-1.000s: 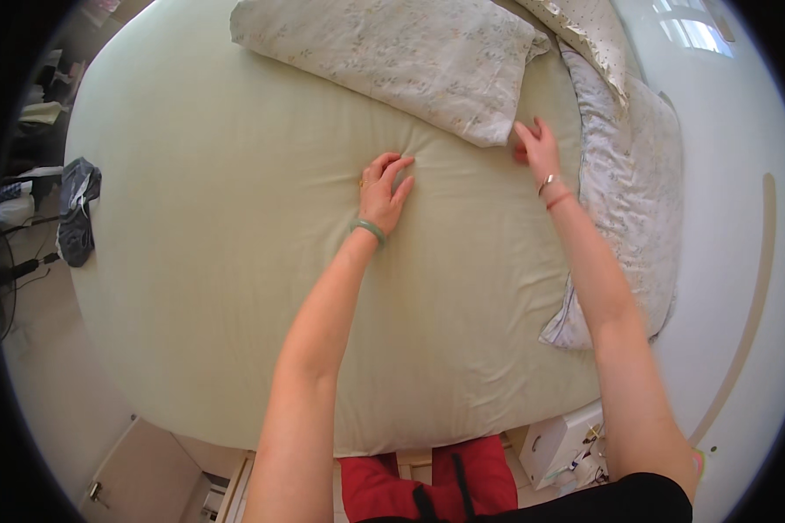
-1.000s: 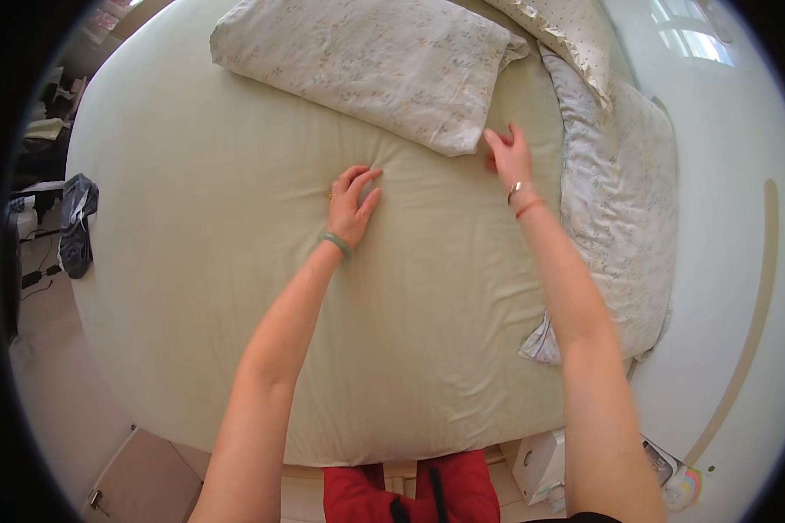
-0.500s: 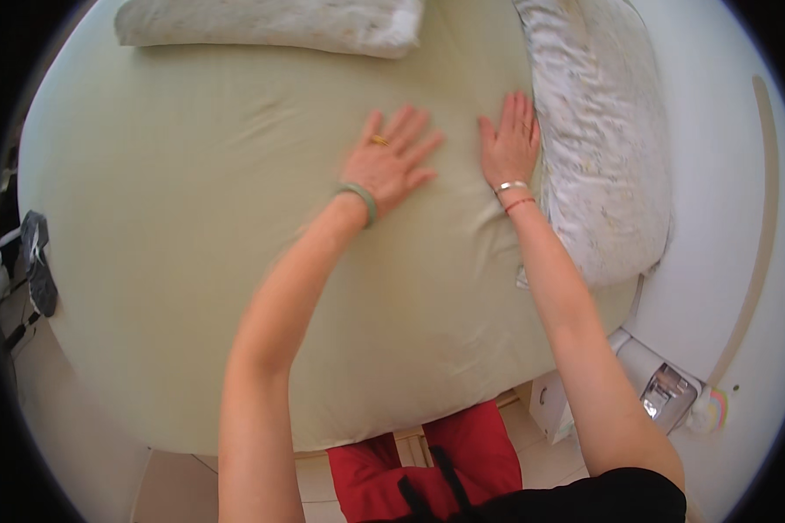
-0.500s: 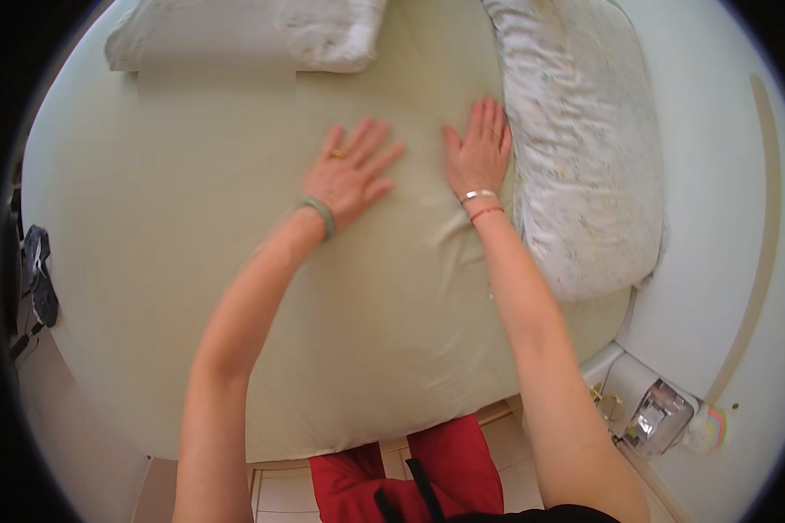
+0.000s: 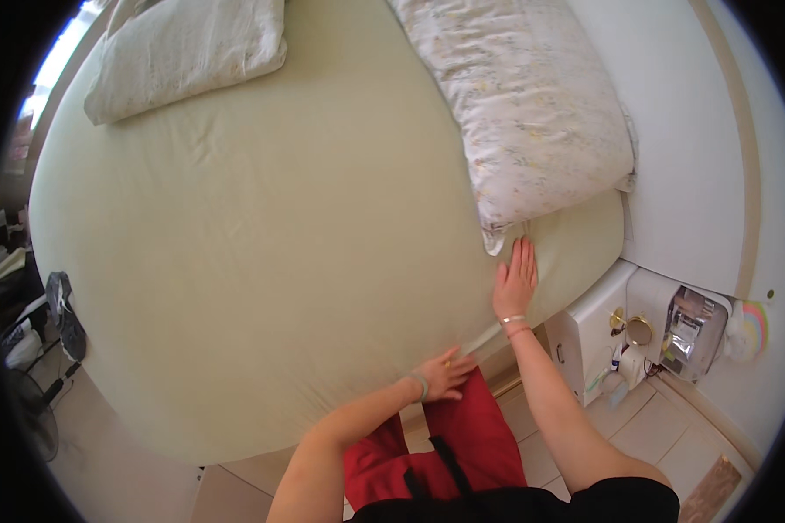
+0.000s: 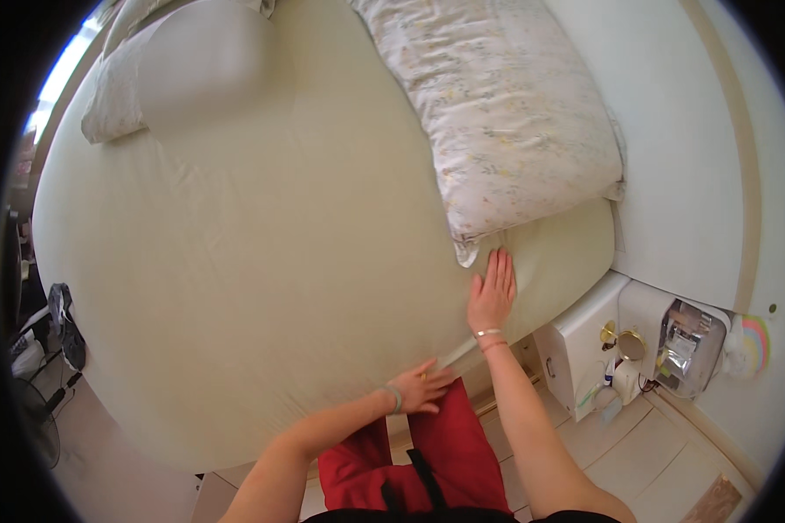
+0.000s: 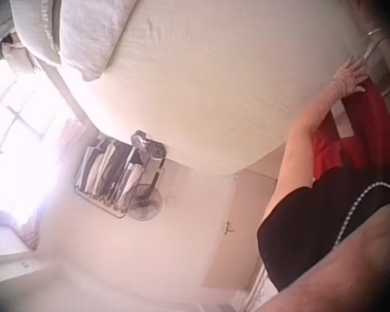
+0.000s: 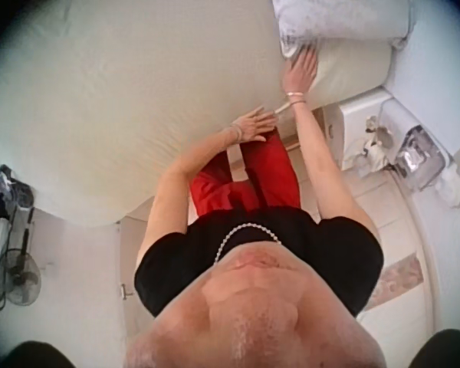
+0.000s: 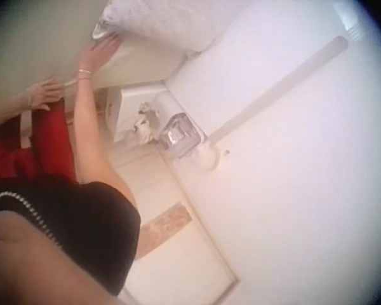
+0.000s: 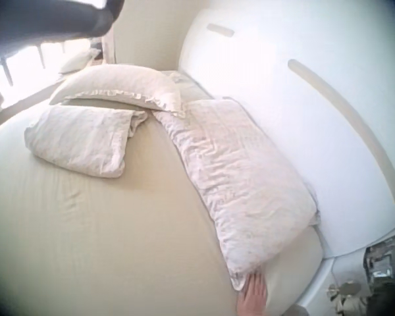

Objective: The person folds a floral patterned sheet and a pair of dark grey shorts on a bed. They smooth the fabric with their hands and arrange the folded items on the mattress.

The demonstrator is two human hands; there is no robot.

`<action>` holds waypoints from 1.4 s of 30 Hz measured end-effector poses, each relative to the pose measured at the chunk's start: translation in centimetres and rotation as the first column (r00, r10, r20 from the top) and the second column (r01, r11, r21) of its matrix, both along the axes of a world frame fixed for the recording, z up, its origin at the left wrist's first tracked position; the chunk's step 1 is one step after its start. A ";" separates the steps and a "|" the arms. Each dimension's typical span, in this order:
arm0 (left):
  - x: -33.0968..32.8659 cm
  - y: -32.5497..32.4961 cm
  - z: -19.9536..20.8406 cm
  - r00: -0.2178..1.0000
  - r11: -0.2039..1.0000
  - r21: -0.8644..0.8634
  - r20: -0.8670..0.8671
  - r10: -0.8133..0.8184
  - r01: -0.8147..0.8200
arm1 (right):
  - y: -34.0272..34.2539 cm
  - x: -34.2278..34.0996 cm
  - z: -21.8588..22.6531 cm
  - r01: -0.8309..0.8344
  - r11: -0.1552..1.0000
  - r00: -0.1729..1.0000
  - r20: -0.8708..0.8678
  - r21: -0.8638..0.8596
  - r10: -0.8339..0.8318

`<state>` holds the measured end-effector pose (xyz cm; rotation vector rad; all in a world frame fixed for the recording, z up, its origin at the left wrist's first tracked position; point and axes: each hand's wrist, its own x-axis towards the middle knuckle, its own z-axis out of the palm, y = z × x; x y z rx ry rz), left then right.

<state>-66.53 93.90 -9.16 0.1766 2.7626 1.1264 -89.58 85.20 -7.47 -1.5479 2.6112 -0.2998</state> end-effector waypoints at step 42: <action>-6.0 -21.4 1.4 -0.099 -0.386 0.442 0.544 0.833 -0.810 | -0.1 -8.8 0.5 0.758 0.585 -0.375 0.926 0.289 0.029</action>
